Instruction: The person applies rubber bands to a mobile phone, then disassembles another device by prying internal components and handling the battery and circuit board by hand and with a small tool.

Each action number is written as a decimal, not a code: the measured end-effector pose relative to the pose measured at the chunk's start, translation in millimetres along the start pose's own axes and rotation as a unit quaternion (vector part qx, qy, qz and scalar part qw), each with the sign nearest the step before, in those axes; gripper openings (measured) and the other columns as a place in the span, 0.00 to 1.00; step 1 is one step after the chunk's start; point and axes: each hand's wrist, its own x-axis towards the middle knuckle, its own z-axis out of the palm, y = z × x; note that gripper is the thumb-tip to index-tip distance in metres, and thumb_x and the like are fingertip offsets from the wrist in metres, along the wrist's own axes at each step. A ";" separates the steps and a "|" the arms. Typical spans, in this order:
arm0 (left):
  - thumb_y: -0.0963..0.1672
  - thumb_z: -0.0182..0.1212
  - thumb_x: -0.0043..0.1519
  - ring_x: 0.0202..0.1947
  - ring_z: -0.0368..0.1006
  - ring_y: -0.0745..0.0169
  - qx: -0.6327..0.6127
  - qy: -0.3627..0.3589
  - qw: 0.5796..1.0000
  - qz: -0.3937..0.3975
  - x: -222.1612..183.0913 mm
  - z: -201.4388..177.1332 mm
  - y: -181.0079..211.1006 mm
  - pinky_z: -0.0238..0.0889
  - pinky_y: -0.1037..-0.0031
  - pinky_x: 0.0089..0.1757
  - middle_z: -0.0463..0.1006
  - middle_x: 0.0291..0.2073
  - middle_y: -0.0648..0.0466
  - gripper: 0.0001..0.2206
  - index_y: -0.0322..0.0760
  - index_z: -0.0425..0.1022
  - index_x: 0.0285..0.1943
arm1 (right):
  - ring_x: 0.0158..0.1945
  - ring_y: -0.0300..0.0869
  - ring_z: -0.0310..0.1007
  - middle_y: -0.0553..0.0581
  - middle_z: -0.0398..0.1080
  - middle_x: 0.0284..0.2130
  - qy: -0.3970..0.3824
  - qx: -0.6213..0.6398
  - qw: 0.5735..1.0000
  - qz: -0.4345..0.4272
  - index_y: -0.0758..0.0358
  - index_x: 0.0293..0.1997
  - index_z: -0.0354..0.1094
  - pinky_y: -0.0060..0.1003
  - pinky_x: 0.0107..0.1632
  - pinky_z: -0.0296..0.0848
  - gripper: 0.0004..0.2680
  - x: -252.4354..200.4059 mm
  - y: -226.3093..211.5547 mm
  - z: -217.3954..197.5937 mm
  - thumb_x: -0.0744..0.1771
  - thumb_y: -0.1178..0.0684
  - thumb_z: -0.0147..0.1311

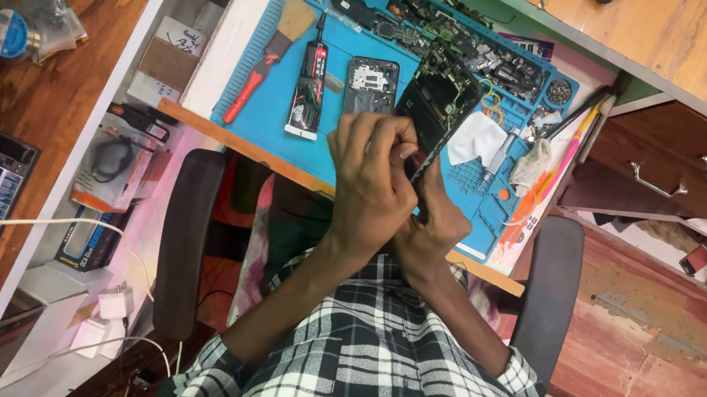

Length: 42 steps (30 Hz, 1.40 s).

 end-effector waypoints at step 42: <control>0.38 0.62 0.64 0.34 0.79 0.64 -0.276 -0.126 0.943 -0.138 20.0 0.3 -9.6 0.73 0.75 0.38 0.78 0.34 0.51 0.23 0.32 0.60 0.67 | 0.41 0.42 0.83 0.63 0.80 0.39 -0.042 0.035 0.991 0.124 0.68 0.63 0.70 0.34 0.43 0.81 0.16 29.7 17.2 2.3 0.67 0.60 0.60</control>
